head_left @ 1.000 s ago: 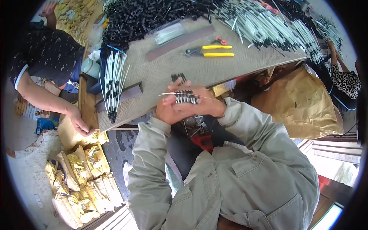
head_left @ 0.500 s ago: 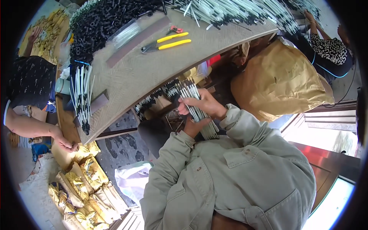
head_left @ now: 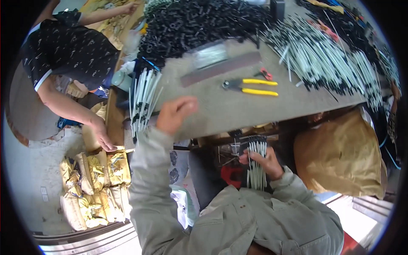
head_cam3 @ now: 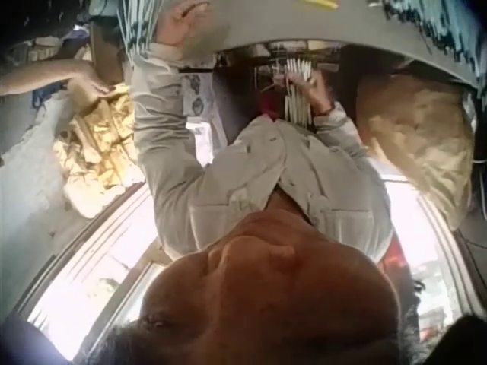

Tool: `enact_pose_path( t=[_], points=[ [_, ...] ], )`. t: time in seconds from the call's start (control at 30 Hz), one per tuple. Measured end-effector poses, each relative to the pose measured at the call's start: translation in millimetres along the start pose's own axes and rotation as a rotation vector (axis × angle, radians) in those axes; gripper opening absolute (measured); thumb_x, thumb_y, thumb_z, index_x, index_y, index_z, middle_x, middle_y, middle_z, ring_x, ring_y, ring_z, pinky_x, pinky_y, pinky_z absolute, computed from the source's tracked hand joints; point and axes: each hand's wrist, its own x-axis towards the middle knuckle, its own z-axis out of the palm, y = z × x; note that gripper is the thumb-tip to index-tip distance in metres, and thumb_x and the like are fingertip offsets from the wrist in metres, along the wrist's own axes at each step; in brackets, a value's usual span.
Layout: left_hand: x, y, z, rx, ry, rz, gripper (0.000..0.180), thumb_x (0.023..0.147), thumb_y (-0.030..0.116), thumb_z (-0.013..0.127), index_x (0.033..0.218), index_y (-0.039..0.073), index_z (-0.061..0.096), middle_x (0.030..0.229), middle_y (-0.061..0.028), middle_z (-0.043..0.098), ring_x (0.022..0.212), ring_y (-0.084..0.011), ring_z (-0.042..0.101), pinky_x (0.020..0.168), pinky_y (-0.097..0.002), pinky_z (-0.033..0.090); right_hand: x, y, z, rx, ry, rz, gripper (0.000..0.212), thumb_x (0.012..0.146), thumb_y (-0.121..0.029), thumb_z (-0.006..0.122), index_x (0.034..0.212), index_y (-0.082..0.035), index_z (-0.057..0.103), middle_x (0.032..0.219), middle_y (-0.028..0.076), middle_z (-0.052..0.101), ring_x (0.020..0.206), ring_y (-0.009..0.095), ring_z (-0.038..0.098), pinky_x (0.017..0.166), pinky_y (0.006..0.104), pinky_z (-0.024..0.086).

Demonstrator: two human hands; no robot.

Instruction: Assembling and preparing bundles of small mechanical rods at a workstation using pliers.

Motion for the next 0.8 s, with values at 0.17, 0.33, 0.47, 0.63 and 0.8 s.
enact_pose_path(
  t=[0.17,0.33,0.47,0.63,0.8],
  points=[
    [127,-43,-59,0.812,0.370,0.293,0.029,0.076,0.013,0.065,0.102,0.002,0.061,0.090,-0.0127,0.063,0.073,-0.0233,0.062,0.067,-0.0317,0.049,7,-2,-1,-0.002,-0.018,0.007,0.027,0.086,-0.014,0.055,0.103,0.007,0.055,0.091,0.017,0.064,0.085,0.024,0.064,0.078,0.0349,0.052],
    [200,-73,-64,0.853,0.915,0.253,0.036,0.071,0.011,0.067,0.105,0.005,0.058,0.094,-0.0148,0.060,0.089,-0.0348,0.058,0.076,-0.0424,0.047,13,-6,-12,-0.048,-0.007,0.005,0.024,0.089,-0.014,0.054,0.102,0.007,0.055,0.093,0.016,0.065,0.087,0.021,0.063,0.079,0.0331,0.050],
    [227,-96,-86,0.813,0.791,-0.115,0.040,0.072,0.020,0.069,0.108,0.008,0.057,0.097,-0.0150,0.059,0.092,-0.0357,0.058,0.076,-0.0430,0.047,21,-4,-19,-0.043,0.030,0.016,0.024,0.088,-0.013,0.054,0.101,0.007,0.056,0.091,0.015,0.065,0.085,0.021,0.063,0.077,0.0324,0.050],
    [228,-78,-78,0.950,0.772,-0.194,0.032,0.072,0.025,0.069,0.096,0.008,0.055,0.096,-0.0144,0.058,0.086,-0.0359,0.060,0.071,-0.0456,0.049,31,-6,-19,-0.061,0.007,0.022,0.023,0.088,-0.011,0.053,0.100,0.007,0.056,0.090,0.015,0.065,0.084,0.021,0.064,0.077,0.0321,0.051],
    [216,-54,-78,0.924,0.774,-0.166,0.031,0.072,0.016,0.065,0.100,0.008,0.054,0.098,-0.0185,0.055,0.090,-0.0372,0.059,0.075,-0.0446,0.049,30,-1,-16,-0.076,0.009,0.074,0.021,0.085,-0.008,0.054,0.099,0.009,0.055,0.087,0.019,0.065,0.082,0.027,0.065,0.075,0.0365,0.053]
  ],
)
